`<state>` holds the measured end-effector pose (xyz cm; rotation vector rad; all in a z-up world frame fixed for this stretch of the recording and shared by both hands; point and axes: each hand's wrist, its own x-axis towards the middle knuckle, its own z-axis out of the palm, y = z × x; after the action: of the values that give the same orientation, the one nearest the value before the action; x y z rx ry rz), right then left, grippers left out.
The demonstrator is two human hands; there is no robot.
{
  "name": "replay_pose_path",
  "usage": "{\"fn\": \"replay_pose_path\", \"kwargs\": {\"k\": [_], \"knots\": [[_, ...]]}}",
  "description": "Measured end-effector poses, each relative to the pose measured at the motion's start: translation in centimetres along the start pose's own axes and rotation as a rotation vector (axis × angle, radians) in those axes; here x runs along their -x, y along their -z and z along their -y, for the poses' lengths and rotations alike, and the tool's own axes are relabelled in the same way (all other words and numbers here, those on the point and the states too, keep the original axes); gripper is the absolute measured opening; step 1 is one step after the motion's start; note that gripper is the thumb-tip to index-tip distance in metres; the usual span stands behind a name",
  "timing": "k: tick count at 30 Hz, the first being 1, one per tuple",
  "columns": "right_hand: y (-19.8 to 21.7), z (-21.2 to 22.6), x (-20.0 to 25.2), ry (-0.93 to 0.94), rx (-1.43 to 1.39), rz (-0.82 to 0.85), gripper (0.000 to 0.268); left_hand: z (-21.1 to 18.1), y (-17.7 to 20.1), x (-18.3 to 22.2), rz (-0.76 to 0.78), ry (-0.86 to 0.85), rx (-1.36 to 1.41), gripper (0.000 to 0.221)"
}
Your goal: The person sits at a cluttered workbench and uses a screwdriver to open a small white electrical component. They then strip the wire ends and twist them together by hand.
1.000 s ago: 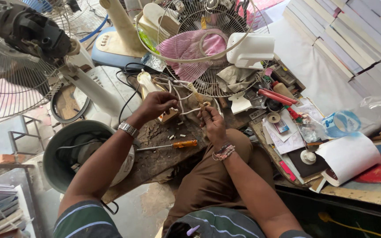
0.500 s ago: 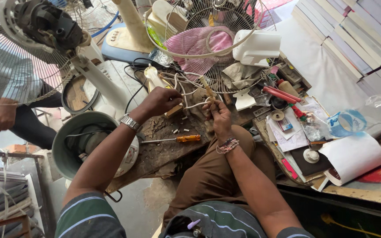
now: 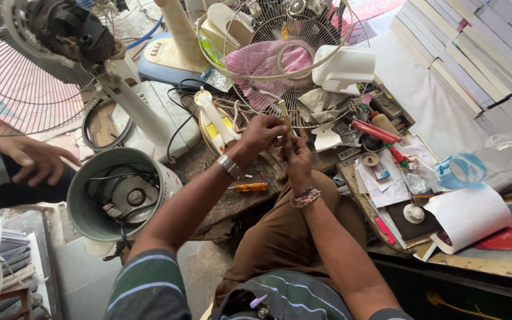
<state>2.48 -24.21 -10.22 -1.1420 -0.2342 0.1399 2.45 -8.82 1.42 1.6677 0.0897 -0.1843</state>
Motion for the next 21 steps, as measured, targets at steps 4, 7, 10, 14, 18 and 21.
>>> {"fn": "replay_pose_path", "kwargs": {"k": [4,7,10,14,18,21], "knots": [[0.0,0.0,0.6,0.012,0.107,0.104,0.023,1.8,-0.4,1.8,-0.071,-0.101,0.208,0.018],[-0.8,0.3,1.2,0.009,0.081,0.174,0.027,2.8,-0.3,3.3,-0.131,-0.143,0.19,0.016],[-1.5,1.1,1.5,0.083,0.336,0.147,0.027,3.3,-0.4,4.0,-0.182,-0.155,0.231,0.014],[-2.0,2.6,1.8,0.093,0.465,0.132,0.028,4.7,-0.4,3.8,-0.202,-0.176,0.279,0.012],[-2.8,4.0,2.2,0.371,0.823,0.049,0.027,6.4,-1.0,3.4,-0.369,-0.236,0.136,0.01],[-3.2,4.2,2.6,0.611,1.122,-0.047,0.022,7.0,-2.1,3.8,-0.465,-0.22,0.185,0.009]]}}
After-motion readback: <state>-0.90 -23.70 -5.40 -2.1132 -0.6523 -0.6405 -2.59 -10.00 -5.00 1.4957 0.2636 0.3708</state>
